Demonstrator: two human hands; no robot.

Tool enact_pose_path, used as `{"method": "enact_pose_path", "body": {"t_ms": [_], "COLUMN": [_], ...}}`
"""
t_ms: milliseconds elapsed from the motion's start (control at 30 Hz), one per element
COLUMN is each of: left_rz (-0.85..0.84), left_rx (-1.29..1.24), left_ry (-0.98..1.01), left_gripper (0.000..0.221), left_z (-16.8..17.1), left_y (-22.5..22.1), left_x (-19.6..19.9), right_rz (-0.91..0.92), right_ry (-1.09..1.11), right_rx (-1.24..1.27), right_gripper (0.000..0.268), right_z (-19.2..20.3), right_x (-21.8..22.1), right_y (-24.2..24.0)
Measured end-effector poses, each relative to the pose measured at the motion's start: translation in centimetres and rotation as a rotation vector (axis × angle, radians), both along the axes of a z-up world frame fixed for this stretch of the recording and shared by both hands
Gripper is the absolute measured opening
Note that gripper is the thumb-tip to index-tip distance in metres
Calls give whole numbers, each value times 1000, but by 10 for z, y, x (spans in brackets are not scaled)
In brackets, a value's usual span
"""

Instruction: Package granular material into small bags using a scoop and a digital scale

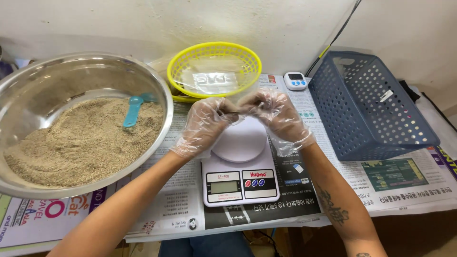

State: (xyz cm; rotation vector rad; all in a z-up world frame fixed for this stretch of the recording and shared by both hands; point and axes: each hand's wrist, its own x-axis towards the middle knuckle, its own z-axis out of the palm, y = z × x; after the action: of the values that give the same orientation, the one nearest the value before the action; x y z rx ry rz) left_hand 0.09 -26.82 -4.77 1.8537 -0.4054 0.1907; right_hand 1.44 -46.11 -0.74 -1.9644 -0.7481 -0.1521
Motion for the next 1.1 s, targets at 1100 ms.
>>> {"method": "enact_pose_path", "body": {"t_ms": [1100], "left_rz": [81], "left_rx": [146], "left_ry": [-104], "left_gripper": [22], "left_z": [-26], "left_y": [25], "left_x": [-15], "right_rz": [-105], "right_ry": [-208], "right_rx": [99], "right_gripper": [10], "right_z": [-34], "right_x": [-21], "right_y": [15]}}
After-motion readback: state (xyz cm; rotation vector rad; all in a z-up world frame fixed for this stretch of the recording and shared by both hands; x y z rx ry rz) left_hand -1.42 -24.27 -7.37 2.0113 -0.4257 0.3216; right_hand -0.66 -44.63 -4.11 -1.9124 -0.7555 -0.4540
